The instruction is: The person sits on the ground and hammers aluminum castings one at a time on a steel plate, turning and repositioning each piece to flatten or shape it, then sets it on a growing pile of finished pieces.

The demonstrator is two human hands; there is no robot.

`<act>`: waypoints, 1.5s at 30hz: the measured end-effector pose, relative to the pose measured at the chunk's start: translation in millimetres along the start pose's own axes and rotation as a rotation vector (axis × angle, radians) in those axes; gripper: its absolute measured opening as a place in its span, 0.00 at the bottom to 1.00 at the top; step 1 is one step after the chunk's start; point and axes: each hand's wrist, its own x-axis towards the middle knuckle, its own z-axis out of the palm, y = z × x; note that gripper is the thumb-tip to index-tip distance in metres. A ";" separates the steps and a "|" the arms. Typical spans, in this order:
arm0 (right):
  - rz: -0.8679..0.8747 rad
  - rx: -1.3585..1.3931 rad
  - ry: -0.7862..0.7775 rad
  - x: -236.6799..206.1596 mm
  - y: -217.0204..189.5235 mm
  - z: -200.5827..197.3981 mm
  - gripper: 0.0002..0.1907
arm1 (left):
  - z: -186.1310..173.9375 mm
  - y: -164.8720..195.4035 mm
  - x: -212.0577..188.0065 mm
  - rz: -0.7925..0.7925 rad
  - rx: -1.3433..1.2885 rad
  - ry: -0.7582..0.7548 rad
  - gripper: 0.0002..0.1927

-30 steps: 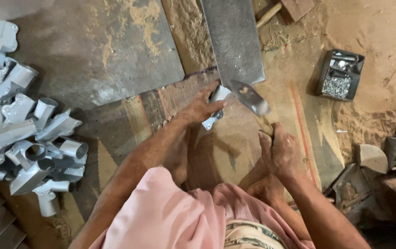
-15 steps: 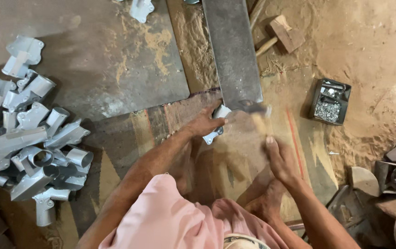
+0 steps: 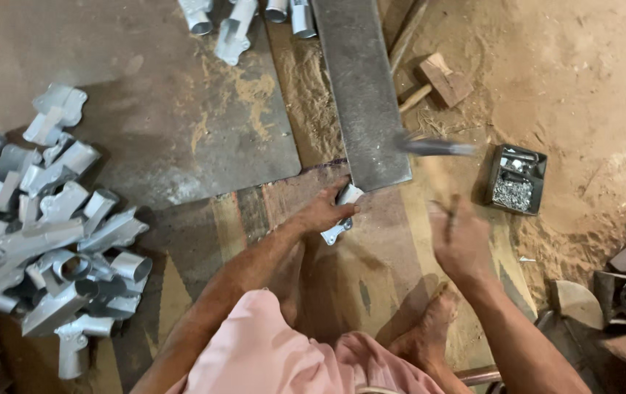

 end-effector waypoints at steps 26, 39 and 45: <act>0.448 0.268 -0.668 -44.7 111.1 39.0 0.31 | -43.4 -46.3 -56.9 0.037 -0.008 0.306 0.44; -1.008 0.138 -0.533 -45.9 81.1 130.7 0.20 | -232.7 -55.6 -269.1 -0.610 1.124 1.064 0.42; 0.028 0.534 -0.950 -11.2 -25.4 106.3 0.14 | -236.6 -65.5 -171.6 -0.154 0.760 0.893 0.29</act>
